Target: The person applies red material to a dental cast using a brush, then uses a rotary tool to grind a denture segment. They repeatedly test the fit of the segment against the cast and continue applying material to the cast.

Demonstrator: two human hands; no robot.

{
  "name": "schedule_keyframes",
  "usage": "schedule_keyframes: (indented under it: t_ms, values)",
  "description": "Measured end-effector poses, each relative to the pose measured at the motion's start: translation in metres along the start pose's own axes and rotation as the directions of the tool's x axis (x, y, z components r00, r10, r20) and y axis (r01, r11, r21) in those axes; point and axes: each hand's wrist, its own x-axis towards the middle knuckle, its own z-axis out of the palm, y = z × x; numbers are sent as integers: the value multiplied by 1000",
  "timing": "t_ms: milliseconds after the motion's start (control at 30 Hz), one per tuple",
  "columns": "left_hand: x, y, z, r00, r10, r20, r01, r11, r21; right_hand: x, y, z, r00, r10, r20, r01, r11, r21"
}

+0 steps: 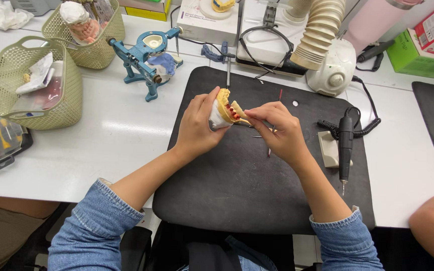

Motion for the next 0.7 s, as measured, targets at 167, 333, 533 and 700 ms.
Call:
schedule_keyframes:
  t_ms: [167, 333, 533, 700]
  values:
    - [-3, 4, 1, 1000, 29, 4, -29, 1000, -2, 0, 3, -1, 999, -10, 46, 10, 1000, -10]
    - [-3, 6, -1, 1000, 27, 1, -27, 1000, -14, 2, 3, 1, 997, -34, 63, 37, 998, -48]
    - [-5, 5, 2, 1000, 20, 23, -19, 1000, -24, 1, 4, 2, 995, -70, 69, 77, 991, -109]
    - [-8, 5, 5, 999, -11, 35, 10, 1000, 11, -5, -1, 5, 998, 57, 15, -58, 997, 57]
